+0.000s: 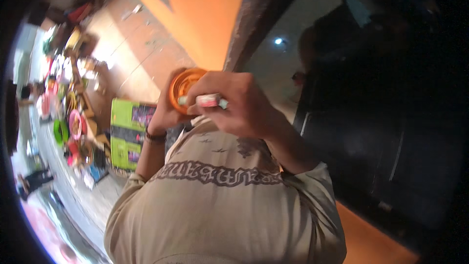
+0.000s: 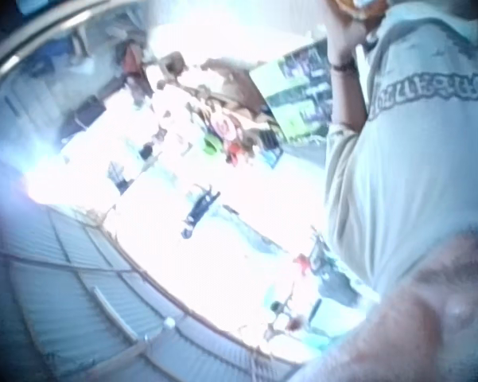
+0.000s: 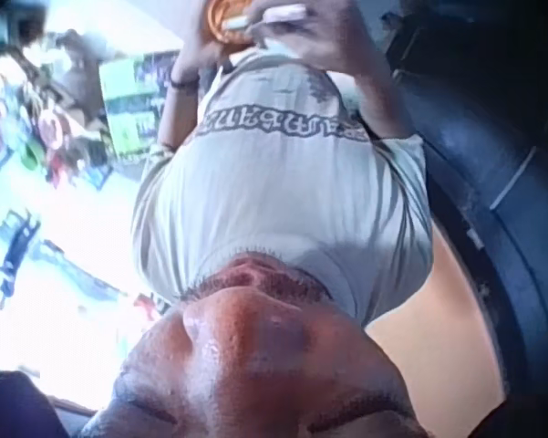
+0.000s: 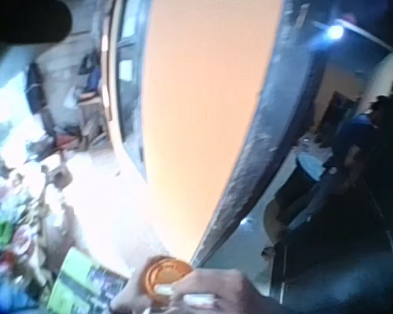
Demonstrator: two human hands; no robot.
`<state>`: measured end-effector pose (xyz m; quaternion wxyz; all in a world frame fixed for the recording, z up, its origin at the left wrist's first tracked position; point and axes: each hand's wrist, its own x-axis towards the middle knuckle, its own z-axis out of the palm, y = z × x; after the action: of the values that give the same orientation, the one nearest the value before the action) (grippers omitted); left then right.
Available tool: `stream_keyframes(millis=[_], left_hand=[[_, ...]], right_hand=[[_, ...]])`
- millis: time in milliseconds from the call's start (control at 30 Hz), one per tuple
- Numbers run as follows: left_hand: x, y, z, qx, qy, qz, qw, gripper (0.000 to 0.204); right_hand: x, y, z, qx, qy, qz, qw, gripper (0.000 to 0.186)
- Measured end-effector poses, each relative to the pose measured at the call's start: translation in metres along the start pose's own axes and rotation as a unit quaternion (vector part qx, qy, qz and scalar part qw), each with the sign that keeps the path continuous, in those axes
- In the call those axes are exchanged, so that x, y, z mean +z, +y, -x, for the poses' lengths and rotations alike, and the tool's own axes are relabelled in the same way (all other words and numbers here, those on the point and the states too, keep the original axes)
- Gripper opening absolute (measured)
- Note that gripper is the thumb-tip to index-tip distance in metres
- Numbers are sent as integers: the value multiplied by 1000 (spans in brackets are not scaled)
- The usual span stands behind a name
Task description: The person paints an orange wall by dipping a brush into an orange container and applying paint to the surface, covering edges and several spots on the wall.
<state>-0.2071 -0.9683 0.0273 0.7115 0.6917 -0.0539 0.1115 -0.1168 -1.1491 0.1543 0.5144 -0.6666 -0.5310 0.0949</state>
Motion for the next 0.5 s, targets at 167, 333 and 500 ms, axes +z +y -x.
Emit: stream_keyframes(millis=[167,333,500], left_hand=[[-9,13,9,15,65,-1,998,88],[-14,19,21,33,101,-57,993,87],[-18,25,24,46,132,-70,988,85]], right_hand=[[5,3,-14,-59,-30,-32,997,20],[14,-1,-24,-104,-33,-17,994,20],[21,5,-27,-100,1,-15,995,24]])
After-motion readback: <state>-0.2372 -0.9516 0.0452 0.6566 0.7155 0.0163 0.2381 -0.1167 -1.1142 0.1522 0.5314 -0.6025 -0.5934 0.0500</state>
